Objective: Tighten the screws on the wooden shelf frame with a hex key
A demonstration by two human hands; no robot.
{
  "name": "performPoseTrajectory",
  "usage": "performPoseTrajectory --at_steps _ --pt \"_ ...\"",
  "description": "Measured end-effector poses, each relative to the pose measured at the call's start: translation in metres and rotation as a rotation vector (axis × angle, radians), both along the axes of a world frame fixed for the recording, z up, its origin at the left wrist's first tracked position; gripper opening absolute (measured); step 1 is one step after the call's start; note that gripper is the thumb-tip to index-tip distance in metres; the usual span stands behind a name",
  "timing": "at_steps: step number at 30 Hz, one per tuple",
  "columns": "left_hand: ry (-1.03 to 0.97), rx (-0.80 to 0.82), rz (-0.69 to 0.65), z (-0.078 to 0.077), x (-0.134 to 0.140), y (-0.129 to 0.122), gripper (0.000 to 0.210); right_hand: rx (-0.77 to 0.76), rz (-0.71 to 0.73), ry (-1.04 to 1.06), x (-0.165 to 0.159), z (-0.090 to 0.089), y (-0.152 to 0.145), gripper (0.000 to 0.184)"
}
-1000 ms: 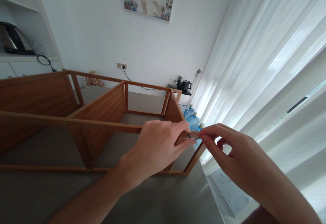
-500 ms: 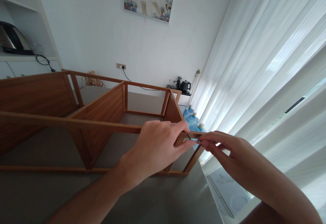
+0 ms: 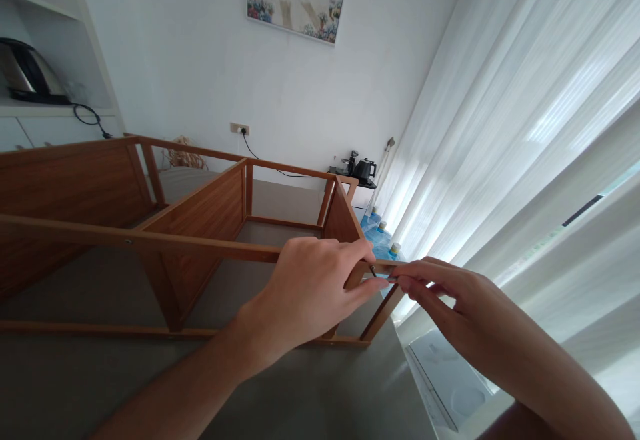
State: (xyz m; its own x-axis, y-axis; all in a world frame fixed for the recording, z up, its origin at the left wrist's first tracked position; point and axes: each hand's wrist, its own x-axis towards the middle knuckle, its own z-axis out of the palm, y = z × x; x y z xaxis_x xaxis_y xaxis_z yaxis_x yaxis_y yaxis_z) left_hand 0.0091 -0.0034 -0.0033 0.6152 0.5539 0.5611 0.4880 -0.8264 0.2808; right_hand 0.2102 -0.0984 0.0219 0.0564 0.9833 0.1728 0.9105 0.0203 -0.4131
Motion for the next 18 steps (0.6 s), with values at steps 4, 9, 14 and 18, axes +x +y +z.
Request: performPoseTrajectory --at_steps 4,9,14,18 --pt "0.003 0.001 -0.013 0.000 0.000 0.000 0.034 0.063 -0.022 -0.058 -0.008 0.002 -0.001 0.025" --pt "0.000 0.005 -0.005 0.000 0.001 0.001 0.034 0.151 -0.026 -0.094 -0.014 0.004 -0.003 0.021" --pt "-0.004 0.004 -0.004 0.001 0.001 0.001 0.033 0.231 -0.019 -0.126 -0.023 0.008 -0.001 0.019" --pt "-0.010 0.015 -0.020 0.001 0.000 0.001 0.032 0.324 -0.034 -0.172 -0.034 0.009 -0.001 0.016"
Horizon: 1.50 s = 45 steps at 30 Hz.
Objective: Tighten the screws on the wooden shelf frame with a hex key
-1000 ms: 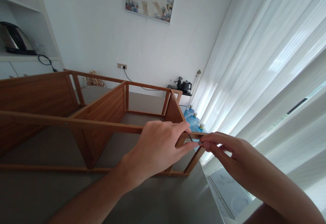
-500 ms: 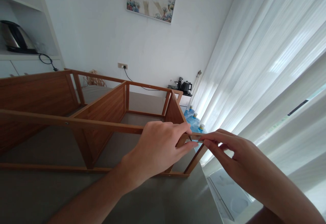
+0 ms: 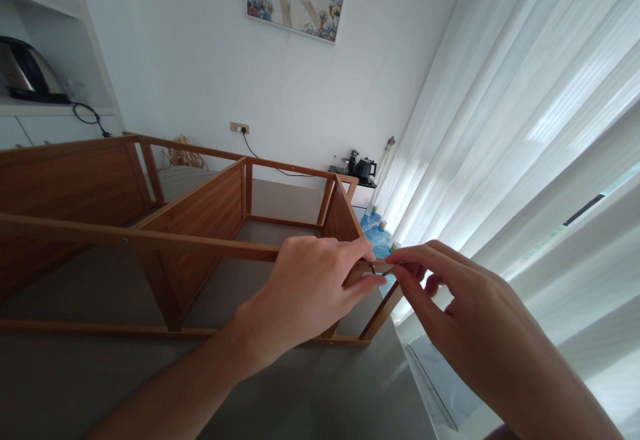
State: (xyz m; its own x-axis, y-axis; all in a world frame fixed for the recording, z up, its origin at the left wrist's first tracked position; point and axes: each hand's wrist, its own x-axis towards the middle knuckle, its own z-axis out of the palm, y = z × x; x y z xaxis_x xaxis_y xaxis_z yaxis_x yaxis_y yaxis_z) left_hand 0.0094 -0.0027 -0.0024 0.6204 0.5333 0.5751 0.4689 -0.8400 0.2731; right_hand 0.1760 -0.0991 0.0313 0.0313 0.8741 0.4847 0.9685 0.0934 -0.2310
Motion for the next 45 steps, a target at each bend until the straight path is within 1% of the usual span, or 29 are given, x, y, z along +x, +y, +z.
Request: performPoseTrajectory --at_steps 4,7,12,19,26,35,40,45 --pt "-0.002 0.012 -0.001 -0.001 0.000 0.000 0.031 0.028 -0.012 -0.011 -0.003 0.000 0.001 0.012" --pt "0.001 0.023 0.015 -0.001 0.001 0.000 0.030 -0.029 -0.006 0.013 0.002 0.000 0.003 0.010" --pt "0.004 0.023 0.025 -0.001 0.001 -0.001 0.030 -0.145 -0.024 0.093 0.015 0.000 0.003 0.016" --pt "-0.002 0.003 0.004 -0.001 0.000 0.000 0.032 -0.193 0.005 0.135 0.025 -0.002 0.001 0.023" --pt "0.005 0.003 0.014 -0.001 0.000 0.000 0.030 -0.287 0.011 0.137 0.035 -0.005 0.001 0.032" --pt "0.018 0.005 0.013 -0.001 0.000 0.001 0.031 -0.299 0.021 0.129 0.035 -0.005 0.001 0.029" --pt "0.031 0.038 0.016 0.000 0.000 0.001 0.022 -0.290 0.053 0.134 0.037 -0.004 0.001 0.029" --pt "0.021 0.053 0.027 -0.002 0.002 0.001 0.016 -0.246 0.032 0.194 0.040 -0.002 -0.004 0.031"
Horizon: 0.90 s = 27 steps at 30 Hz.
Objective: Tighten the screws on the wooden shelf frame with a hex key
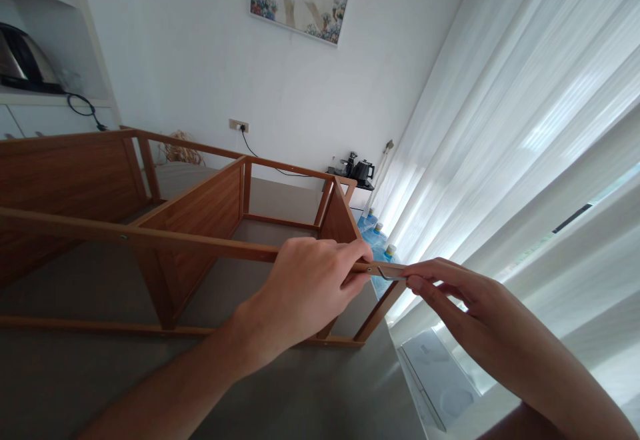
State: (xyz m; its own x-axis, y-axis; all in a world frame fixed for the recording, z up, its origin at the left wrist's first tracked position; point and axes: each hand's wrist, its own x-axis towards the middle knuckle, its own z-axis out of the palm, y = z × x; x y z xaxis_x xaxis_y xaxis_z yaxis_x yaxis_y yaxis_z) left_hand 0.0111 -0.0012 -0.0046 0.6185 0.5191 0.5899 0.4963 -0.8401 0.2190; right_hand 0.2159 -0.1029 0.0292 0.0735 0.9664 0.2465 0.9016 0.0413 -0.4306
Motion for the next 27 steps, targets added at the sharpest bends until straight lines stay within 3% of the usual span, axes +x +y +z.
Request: performPoseTrajectory --at_steps 15,27 --pt "0.004 0.011 0.001 0.000 -0.001 0.000 0.017 -0.021 -0.017 -0.051 -0.012 0.005 0.000 0.028" --pt "0.005 -0.032 0.001 -0.001 -0.002 -0.003 0.046 0.070 -0.001 -0.093 -0.012 -0.001 0.000 0.024"
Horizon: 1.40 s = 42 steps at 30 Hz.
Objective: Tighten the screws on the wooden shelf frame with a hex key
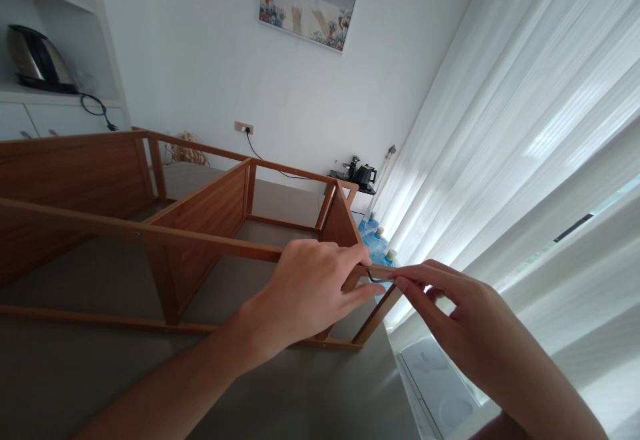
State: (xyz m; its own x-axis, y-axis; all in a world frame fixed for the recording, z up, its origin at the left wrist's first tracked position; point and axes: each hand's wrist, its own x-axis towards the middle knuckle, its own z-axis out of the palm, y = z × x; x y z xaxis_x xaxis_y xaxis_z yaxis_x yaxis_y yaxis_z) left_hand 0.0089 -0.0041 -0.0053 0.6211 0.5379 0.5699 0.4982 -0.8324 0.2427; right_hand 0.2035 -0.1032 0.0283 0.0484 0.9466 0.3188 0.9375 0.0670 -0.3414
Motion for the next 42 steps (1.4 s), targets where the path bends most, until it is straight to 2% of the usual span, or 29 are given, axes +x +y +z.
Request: performPoseTrajectory --at_steps 14,27,32,42 --pt "-0.038 0.012 -0.032 -0.001 0.001 0.002 0.034 0.092 0.034 -0.071 -0.005 0.000 0.001 0.020" --pt "-0.045 0.024 -0.008 -0.002 0.002 0.002 0.036 0.157 -0.088 -0.123 -0.025 0.001 -0.004 0.022" --pt "-0.051 0.018 -0.015 -0.002 0.002 0.003 0.037 0.143 -0.029 -0.113 -0.024 0.002 -0.001 0.022" --pt "-0.047 0.035 -0.027 0.000 0.001 0.002 0.036 0.172 -0.034 -0.125 -0.028 0.003 0.001 0.021"
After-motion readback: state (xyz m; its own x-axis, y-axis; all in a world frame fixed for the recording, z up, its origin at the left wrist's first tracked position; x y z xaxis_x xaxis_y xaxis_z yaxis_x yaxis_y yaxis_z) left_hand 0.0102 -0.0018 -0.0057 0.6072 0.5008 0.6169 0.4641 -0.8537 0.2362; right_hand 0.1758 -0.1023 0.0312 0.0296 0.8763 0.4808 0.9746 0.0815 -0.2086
